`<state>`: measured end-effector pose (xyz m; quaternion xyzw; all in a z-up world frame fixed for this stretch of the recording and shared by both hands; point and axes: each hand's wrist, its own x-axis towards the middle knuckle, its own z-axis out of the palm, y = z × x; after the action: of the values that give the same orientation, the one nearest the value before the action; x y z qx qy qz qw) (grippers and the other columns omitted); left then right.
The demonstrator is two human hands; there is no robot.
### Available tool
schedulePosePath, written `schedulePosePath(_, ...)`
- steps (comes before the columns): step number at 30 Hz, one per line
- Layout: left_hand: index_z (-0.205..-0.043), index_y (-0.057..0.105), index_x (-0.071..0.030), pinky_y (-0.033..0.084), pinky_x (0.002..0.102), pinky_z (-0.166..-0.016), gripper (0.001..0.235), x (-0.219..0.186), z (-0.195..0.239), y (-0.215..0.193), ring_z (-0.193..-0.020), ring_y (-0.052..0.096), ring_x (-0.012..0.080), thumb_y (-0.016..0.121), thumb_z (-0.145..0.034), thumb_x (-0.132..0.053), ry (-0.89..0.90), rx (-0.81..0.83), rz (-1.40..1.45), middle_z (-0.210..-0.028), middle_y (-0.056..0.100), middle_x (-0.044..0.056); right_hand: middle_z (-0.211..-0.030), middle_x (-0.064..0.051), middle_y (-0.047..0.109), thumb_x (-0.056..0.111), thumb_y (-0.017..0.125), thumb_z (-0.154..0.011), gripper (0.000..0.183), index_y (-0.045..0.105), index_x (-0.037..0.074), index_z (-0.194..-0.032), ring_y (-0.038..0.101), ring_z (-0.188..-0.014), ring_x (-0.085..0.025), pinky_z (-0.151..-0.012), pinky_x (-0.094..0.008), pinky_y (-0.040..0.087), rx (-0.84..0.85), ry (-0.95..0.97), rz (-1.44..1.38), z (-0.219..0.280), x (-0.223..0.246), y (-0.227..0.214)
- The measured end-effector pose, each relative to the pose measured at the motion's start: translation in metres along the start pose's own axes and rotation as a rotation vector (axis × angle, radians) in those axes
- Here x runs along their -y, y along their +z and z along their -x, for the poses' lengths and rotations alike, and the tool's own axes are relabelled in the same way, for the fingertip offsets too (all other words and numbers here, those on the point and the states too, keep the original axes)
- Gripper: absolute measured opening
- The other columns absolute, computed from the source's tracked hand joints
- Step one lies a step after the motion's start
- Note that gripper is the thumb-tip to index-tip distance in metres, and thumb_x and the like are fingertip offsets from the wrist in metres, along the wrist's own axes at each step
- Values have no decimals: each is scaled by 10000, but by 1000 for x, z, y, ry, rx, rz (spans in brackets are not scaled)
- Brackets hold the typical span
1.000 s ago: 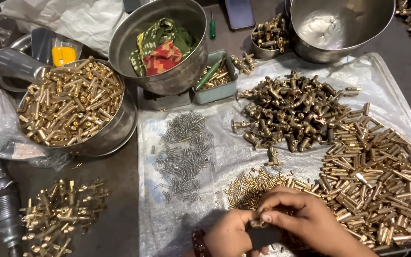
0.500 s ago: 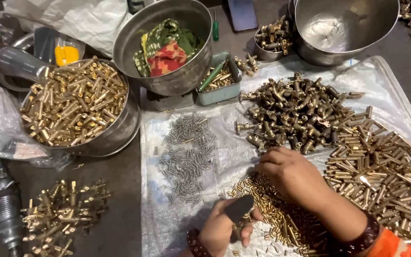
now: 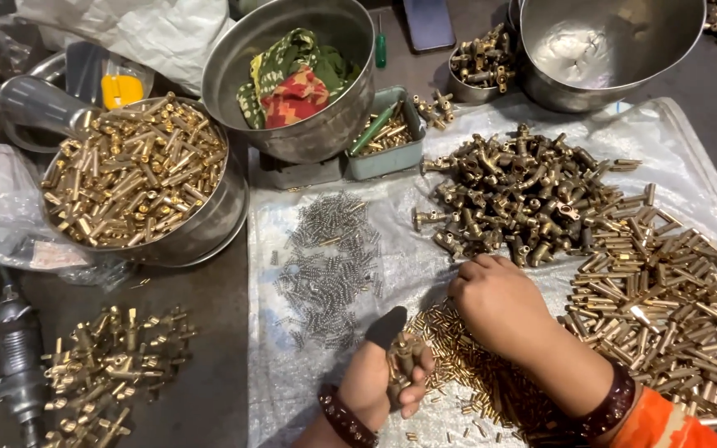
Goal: Manually assembling small brass and metal components by inserting pins and screws into housings.
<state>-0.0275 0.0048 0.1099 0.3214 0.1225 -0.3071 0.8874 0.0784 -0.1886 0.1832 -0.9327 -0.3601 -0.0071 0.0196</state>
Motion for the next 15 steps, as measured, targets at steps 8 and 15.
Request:
schedulePosePath(8,-840,622,-32,306,247,-359,597,-6,6,7,-445,462,109,419,-1058,-549,-64,-57,-21,-655,534,11,-876,-77,688,156,669,-765,156,704,82,-898,654,-905,-282,-827,-414,524,-45,1,-53,8,4,-1)
schedulePosePath(15,-973,589,-80,276,260,-313,328,-10,7,26,-393,443,143,408,-1011,-351,28,-250,-69,-659,578,57,-981,-61,732,141,747,-839,154,702,63,-964,721,-924,-250,-786,-370,603,-158,37,-863,49,48,-15)
